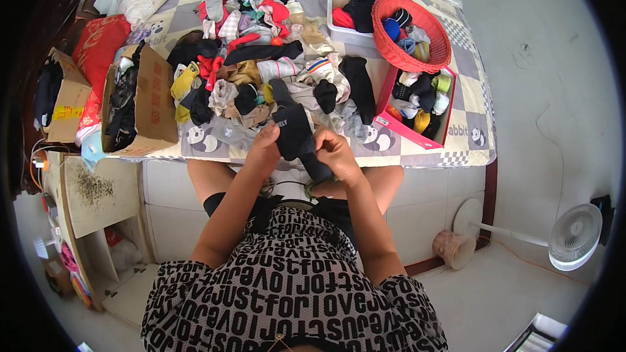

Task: The person pairs and folds socks by hand on a bed, placing them into a pink box or a red basket. They also place a bra and a pair of underwear into a cardboard box.

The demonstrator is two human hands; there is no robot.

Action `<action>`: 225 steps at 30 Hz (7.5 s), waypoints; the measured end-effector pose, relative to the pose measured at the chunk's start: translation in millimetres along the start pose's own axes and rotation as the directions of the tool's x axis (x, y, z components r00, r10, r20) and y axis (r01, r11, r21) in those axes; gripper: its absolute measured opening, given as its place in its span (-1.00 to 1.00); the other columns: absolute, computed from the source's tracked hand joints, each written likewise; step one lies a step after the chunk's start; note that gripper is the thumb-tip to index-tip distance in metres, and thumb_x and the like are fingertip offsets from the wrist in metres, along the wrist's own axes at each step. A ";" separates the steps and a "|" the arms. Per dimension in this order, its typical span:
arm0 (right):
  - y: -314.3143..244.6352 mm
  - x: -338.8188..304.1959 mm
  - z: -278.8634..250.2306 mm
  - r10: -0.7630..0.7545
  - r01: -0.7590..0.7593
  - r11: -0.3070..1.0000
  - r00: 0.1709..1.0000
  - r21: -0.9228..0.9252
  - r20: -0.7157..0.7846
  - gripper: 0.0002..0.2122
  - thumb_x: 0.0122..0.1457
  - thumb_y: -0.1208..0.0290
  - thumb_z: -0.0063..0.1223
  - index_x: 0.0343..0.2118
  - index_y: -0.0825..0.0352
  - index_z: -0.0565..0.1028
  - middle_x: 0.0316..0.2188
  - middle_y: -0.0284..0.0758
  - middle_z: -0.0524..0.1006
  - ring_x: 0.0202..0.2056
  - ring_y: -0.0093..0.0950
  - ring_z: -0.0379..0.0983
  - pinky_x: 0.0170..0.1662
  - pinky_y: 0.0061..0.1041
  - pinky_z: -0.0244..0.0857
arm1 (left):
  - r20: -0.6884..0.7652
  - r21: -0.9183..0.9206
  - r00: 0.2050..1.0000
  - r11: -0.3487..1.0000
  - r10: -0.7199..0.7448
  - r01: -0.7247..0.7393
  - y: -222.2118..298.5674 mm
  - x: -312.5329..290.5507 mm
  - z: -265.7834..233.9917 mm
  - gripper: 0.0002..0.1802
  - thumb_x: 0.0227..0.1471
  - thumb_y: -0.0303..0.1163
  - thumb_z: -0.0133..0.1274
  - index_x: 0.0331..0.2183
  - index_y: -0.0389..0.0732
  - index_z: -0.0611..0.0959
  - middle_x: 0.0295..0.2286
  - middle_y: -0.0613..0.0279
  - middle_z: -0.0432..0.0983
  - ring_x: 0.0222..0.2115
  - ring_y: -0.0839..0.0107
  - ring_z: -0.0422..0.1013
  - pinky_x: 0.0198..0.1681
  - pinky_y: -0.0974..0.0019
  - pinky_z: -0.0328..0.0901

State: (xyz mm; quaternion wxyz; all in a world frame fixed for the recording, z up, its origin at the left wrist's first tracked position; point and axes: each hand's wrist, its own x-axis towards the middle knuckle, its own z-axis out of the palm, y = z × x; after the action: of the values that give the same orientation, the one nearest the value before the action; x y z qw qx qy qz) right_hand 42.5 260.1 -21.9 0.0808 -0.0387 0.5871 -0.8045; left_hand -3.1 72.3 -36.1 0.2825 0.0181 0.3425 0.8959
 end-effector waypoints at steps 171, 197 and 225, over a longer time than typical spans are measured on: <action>156.8 81.6 -72.5 0.484 -0.422 0.874 0.715 0.242 -0.505 -0.71 -0.01 0.39 0.15 -0.20 0.34 0.50 -0.31 -0.39 0.51 -0.29 -0.55 0.40 -0.19 -0.58 0.24 | 0.493 0.856 0.738 -0.408 0.461 -0.317 82.7 163.0 -32.6 -0.47 -0.43 -0.38 0.14 -0.24 -0.18 0.50 -0.20 -0.01 0.27 -0.16 -0.02 0.19 -0.10 0.04 0.11; 31.9 25.9 -50.3 0.327 -0.007 0.857 0.780 0.515 -0.533 -0.75 0.11 0.14 -0.01 -0.35 0.24 0.42 -0.58 -0.44 0.45 -0.67 -0.62 0.32 -0.68 -0.65 0.16 | 0.001 0.562 0.872 0.721 0.489 -0.405 178.8 97.8 3.7 -0.75 0.07 -0.37 -0.02 -0.20 -0.27 0.52 -0.29 0.31 0.49 -0.28 0.55 0.37 -0.15 0.44 0.25; 21.1 32.1 -45.7 0.014 0.204 0.939 0.781 0.276 -0.624 -0.87 0.08 0.45 0.03 -0.30 0.30 0.47 -0.34 -0.41 0.51 -0.31 -0.57 0.44 -0.23 -0.59 0.32 | -0.036 -0.028 0.971 0.971 0.235 -0.236 117.2 8.9 -33.1 -0.50 -0.16 -0.40 -0.12 -0.07 -0.29 0.40 -0.09 0.15 0.39 -0.06 0.25 0.29 0.07 0.24 0.10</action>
State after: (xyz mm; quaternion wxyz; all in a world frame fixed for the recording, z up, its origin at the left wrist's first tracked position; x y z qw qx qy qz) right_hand 5.5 291.1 -57.1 -0.1516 0.2103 0.4355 -0.8620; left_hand -75.9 -14.0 10.3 0.1689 0.0394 0.3283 0.9285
